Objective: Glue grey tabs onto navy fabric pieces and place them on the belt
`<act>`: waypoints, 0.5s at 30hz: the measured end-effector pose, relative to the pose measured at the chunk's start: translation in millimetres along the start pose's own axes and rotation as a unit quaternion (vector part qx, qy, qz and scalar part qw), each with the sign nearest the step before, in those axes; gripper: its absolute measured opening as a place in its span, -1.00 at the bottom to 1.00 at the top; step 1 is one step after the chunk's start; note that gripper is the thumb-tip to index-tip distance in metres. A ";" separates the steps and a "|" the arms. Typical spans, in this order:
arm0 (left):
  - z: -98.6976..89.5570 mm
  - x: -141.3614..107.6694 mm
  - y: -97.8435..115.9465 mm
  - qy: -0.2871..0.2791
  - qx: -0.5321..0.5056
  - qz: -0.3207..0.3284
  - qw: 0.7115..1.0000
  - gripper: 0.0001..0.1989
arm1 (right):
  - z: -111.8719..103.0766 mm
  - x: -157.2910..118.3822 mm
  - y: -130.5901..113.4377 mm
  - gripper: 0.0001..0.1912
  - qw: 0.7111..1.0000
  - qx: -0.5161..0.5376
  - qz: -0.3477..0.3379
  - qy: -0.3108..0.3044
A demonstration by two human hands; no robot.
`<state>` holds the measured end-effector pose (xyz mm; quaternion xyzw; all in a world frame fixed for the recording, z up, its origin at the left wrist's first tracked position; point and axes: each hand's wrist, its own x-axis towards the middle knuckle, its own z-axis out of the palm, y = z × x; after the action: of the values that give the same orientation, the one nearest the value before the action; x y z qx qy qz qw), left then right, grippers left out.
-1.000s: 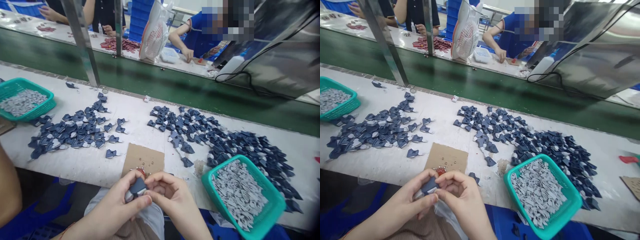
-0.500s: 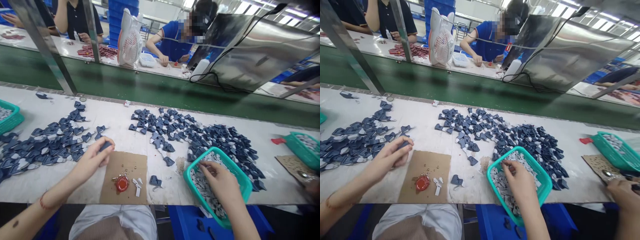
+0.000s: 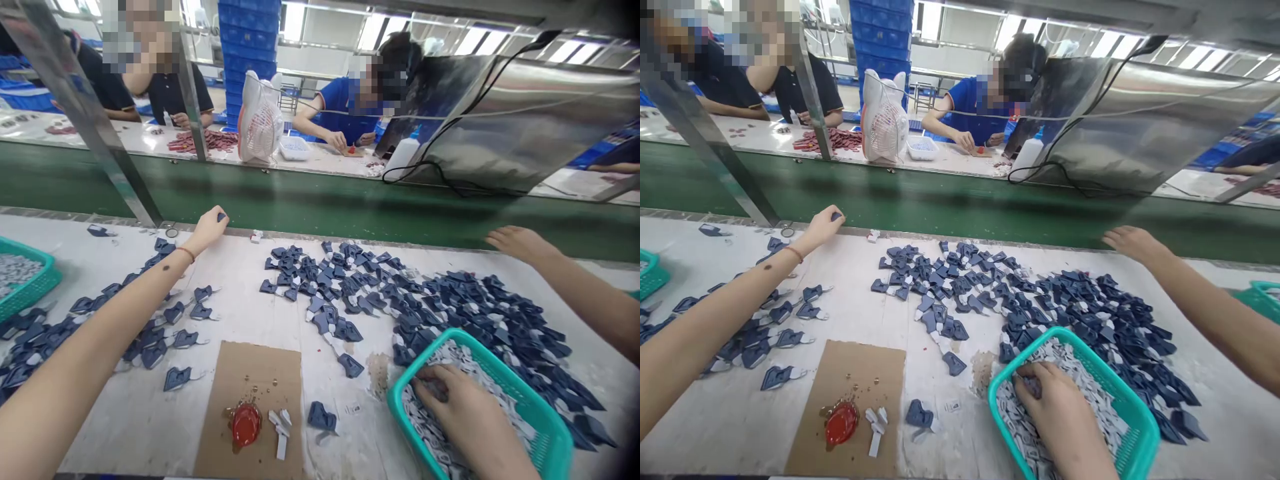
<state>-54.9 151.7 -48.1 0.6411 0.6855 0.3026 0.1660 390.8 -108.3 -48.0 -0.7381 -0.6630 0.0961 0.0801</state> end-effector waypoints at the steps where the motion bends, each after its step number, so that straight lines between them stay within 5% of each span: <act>1: 3.8 11.7 -1.4 -0.003 0.018 0.007 1.000 -0.70 | -0.5 -0.1 0.0 -0.74 1.000 0.005 -0.003 -0.003; 9: 21.5 53.3 -2.2 -0.044 0.100 0.091 0.990 -0.66 | -2.2 -13.1 3.6 -0.75 0.992 0.108 0.057 0.016; 15: 7.6 14.4 30.6 -0.034 0.090 0.167 0.981 -0.68 | -9.4 -27.8 1.9 -0.59 0.947 0.236 0.216 0.020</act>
<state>-28.1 167.1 -32.4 0.7692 0.5868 0.2409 0.0780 392.2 -136.1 -38.4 -0.8253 -0.4445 0.2502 0.2423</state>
